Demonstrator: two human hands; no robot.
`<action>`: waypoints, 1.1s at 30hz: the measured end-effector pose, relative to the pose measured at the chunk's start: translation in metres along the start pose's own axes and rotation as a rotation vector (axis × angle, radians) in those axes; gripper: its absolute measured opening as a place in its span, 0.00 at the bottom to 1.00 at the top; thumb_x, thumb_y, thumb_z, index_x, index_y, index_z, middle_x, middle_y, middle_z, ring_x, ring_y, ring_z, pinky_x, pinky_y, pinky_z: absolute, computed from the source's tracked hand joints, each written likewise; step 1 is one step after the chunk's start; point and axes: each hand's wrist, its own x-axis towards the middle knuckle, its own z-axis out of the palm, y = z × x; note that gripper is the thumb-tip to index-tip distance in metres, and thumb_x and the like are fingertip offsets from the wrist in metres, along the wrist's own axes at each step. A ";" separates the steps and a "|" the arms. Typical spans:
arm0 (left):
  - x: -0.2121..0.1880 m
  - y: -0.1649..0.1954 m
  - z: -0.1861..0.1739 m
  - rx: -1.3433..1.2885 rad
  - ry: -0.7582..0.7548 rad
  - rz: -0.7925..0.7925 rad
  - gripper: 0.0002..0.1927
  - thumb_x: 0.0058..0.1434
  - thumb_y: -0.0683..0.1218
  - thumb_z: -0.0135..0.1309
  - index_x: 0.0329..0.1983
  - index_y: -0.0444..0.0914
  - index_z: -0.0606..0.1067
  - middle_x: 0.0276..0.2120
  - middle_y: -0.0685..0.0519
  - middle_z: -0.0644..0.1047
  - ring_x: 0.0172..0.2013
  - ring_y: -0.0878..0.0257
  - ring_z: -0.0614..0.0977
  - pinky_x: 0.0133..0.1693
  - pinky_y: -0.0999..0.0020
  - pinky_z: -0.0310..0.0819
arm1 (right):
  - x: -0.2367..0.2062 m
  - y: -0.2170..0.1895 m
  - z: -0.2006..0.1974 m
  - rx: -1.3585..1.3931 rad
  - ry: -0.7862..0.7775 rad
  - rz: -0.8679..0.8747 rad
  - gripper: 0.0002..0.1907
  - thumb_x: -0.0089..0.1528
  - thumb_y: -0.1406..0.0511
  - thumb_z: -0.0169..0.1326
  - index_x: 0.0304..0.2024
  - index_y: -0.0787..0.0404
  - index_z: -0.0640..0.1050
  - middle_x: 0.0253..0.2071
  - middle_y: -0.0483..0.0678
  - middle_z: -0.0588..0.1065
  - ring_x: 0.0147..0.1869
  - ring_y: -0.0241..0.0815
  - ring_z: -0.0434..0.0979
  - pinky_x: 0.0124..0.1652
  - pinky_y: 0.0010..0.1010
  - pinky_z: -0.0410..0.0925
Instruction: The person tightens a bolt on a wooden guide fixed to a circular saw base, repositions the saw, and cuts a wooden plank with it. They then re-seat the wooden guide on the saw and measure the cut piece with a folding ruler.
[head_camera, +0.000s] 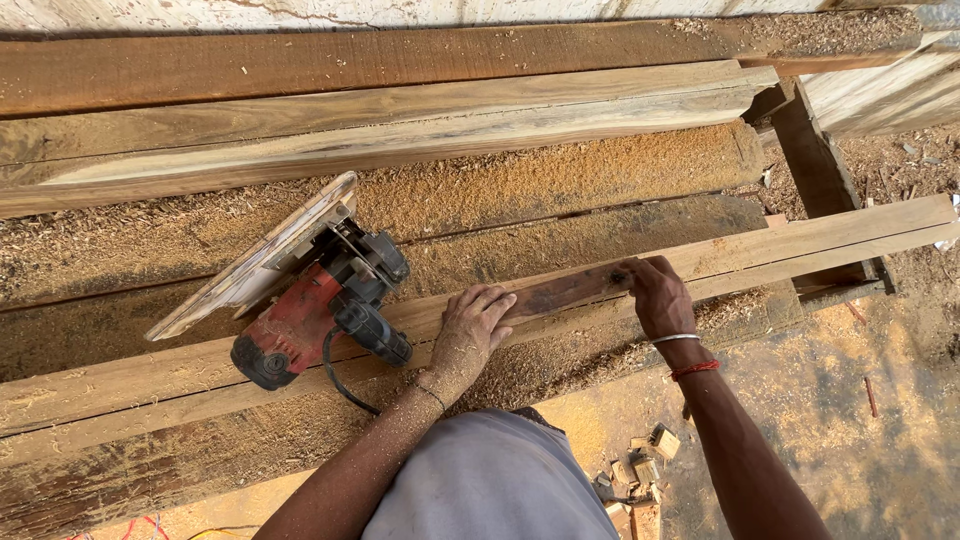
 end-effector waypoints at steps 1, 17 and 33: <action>0.001 0.000 0.000 0.003 0.003 0.005 0.27 0.62 0.51 0.59 0.64 0.40 0.72 0.63 0.51 0.71 0.66 0.53 0.66 0.67 0.50 0.55 | 0.001 -0.001 -0.001 0.017 0.005 0.072 0.13 0.73 0.67 0.46 0.54 0.59 0.80 0.51 0.57 0.75 0.37 0.44 0.82 0.33 0.31 0.78; -0.002 0.003 0.000 -0.007 0.004 0.000 0.27 0.62 0.51 0.59 0.65 0.41 0.72 0.63 0.50 0.71 0.66 0.52 0.65 0.67 0.49 0.54 | -0.006 0.000 0.003 0.027 0.110 -0.069 0.10 0.68 0.76 0.50 0.38 0.63 0.82 0.50 0.53 0.76 0.36 0.42 0.81 0.33 0.28 0.79; -0.002 0.004 -0.003 -0.009 0.008 -0.002 0.27 0.62 0.50 0.60 0.64 0.40 0.72 0.64 0.51 0.71 0.67 0.52 0.65 0.67 0.49 0.55 | -0.008 -0.025 -0.007 0.069 0.070 -0.013 0.12 0.67 0.74 0.48 0.33 0.65 0.82 0.51 0.53 0.77 0.37 0.41 0.81 0.34 0.29 0.78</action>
